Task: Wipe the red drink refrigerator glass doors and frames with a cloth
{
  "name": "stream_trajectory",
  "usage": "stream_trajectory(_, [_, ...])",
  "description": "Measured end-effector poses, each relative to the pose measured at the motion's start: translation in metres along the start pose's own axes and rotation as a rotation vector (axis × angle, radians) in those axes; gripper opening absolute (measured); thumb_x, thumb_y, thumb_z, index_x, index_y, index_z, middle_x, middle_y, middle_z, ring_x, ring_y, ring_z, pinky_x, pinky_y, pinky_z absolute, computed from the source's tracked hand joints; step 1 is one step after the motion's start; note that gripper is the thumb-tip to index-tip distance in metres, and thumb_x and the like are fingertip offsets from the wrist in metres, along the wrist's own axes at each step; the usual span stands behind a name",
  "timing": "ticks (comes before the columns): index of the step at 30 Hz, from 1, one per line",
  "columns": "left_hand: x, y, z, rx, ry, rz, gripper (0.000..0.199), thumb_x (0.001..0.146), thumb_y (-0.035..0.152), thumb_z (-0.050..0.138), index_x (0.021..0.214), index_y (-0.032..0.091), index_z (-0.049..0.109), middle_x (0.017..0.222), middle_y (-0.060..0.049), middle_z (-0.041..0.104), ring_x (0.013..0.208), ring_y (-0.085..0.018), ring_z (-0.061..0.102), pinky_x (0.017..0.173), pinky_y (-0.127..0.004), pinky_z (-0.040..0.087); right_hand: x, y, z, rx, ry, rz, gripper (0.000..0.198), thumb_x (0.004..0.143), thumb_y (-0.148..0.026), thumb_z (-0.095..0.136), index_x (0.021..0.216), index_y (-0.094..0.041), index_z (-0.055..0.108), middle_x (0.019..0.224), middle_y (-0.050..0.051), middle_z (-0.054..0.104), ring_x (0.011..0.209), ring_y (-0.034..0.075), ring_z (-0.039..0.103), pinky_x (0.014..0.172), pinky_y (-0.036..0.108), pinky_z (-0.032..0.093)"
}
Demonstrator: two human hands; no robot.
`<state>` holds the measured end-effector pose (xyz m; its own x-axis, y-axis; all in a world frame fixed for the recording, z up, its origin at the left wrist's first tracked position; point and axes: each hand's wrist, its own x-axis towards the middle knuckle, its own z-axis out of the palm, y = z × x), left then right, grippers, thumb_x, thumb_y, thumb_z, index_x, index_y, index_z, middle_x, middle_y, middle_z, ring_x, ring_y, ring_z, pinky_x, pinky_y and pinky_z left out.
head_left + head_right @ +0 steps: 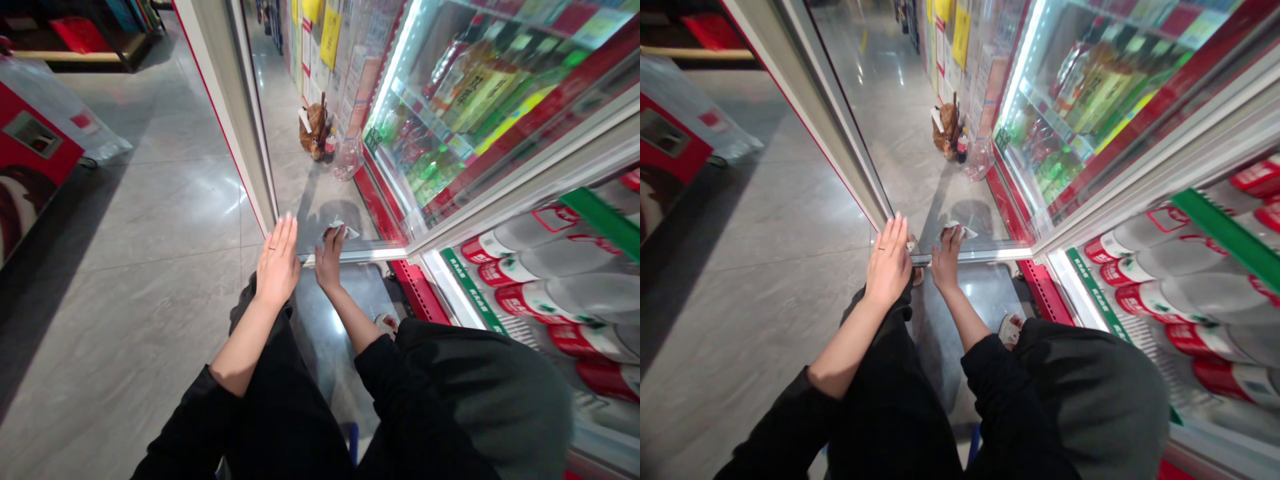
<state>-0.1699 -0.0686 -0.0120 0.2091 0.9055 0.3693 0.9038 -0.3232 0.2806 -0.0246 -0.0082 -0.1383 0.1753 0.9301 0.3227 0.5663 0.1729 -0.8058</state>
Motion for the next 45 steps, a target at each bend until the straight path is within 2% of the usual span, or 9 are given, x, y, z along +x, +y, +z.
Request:
stream_trajectory(4, [-0.003, -0.007, 0.003, -0.109, 0.139, -0.062, 0.086, 0.101, 0.011, 0.046, 0.180, 0.024, 0.012, 0.185, -0.008, 0.020, 0.173, -0.028, 0.012, 0.141, -0.058, 0.021, 0.021, -0.007, -0.005, -0.142, -0.054, -0.161, 0.073, 0.113, -0.039, 0.036, 0.176, -0.011, 0.012, 0.187, 0.024, -0.002, 0.174, 0.034, -0.011, 0.137, 0.071, 0.006])
stream_trajectory(8, [-0.004, -0.009, 0.001, -0.157, 0.193, -0.109, 0.086, 0.105, 0.014, 0.046, 0.180, 0.027, 0.006, 0.186, -0.006, 0.011, 0.173, -0.028, 0.004, 0.142, -0.059, 0.014, 0.032, 0.014, -0.019, -0.207, 0.117, -0.185, 0.074, 0.115, -0.038, 0.026, 0.177, -0.022, -0.011, 0.186, 0.015, -0.020, 0.173, 0.031, -0.021, 0.136, 0.075, 0.010])
stream_trajectory(11, [-0.006, -0.007, -0.002, -0.145, 0.171, -0.120, 0.091, 0.106, 0.013, 0.048, 0.180, 0.029, -0.004, 0.187, -0.005, 0.005, 0.173, -0.028, 0.001, 0.142, -0.061, 0.013, 0.019, 0.034, -0.016, -0.219, 0.176, -0.163, 0.075, 0.115, -0.034, 0.026, 0.177, -0.019, -0.013, 0.185, 0.016, -0.023, 0.173, 0.034, -0.020, 0.136, 0.076, 0.018])
stream_trajectory(16, [-0.010, -0.002, -0.007, -0.122, 0.126, -0.165, 0.098, 0.107, 0.011, 0.050, 0.178, 0.038, -0.012, 0.186, 0.003, -0.002, 0.172, -0.026, -0.004, 0.144, -0.059, 0.010, 0.004, 0.038, -0.009, -0.272, 0.004, -0.224, 0.073, 0.114, -0.035, 0.034, 0.179, -0.019, 0.004, 0.188, 0.018, -0.003, 0.173, 0.037, -0.012, 0.135, 0.077, 0.018])
stream_trajectory(22, [-0.006, -0.002, -0.008, -0.171, 0.135, -0.211, 0.090, 0.098, 0.004, 0.051, 0.178, 0.013, 0.010, 0.186, -0.013, 0.001, 0.173, -0.028, -0.006, 0.143, -0.058, 0.004, 0.031, 0.015, -0.037, -0.464, -0.278, -0.557, 0.064, 0.114, -0.032, 0.044, 0.176, -0.026, 0.032, 0.184, 0.007, 0.032, 0.174, 0.032, 0.013, 0.141, 0.061, 0.022])
stream_trajectory(28, [-0.005, -0.004, 0.000, -0.172, 0.179, -0.187, 0.092, 0.094, 0.004, 0.052, 0.178, 0.010, 0.013, 0.185, -0.016, 0.006, 0.174, -0.026, -0.002, 0.143, -0.054, 0.006, 0.050, 0.021, -0.073, -0.520, -0.522, -0.880, 0.060, 0.112, -0.017, 0.044, 0.172, -0.023, 0.041, 0.171, 0.002, 0.053, 0.164, 0.023, 0.043, 0.134, 0.043, 0.042])
stream_trajectory(32, [-0.007, -0.008, 0.005, -0.150, 0.225, -0.161, 0.097, 0.091, 0.002, 0.052, 0.179, 0.014, 0.011, 0.186, -0.014, 0.008, 0.174, -0.025, 0.000, 0.142, -0.053, 0.009, 0.058, 0.006, -0.083, -0.487, -0.425, -0.867, 0.061, 0.113, -0.014, 0.041, 0.173, -0.025, 0.040, 0.173, 0.003, 0.050, 0.165, 0.023, 0.041, 0.135, 0.046, 0.040])
stream_trajectory(38, [-0.006, -0.011, 0.011, -0.150, 0.243, -0.155, 0.102, 0.091, 0.003, 0.051, 0.180, 0.021, 0.005, 0.186, -0.011, 0.008, 0.173, -0.026, 0.003, 0.141, -0.056, 0.014, 0.053, -0.036, -0.047, -0.440, -0.426, -0.926, 0.056, 0.114, -0.017, 0.042, 0.170, -0.019, 0.045, 0.172, 0.007, 0.053, 0.167, 0.022, 0.037, 0.136, 0.047, 0.039])
stream_trajectory(45, [-0.010, -0.010, 0.012, -0.101, 0.259, -0.173, 0.104, 0.098, 0.006, 0.049, 0.178, 0.033, -0.013, 0.186, -0.009, 0.007, 0.172, -0.027, 0.007, 0.140, -0.058, 0.023, 0.051, -0.001, -0.067, -0.472, -0.440, -0.946, 0.063, 0.109, -0.010, 0.046, 0.170, -0.025, 0.045, 0.168, 0.002, 0.057, 0.159, 0.022, 0.050, 0.131, 0.043, 0.048])
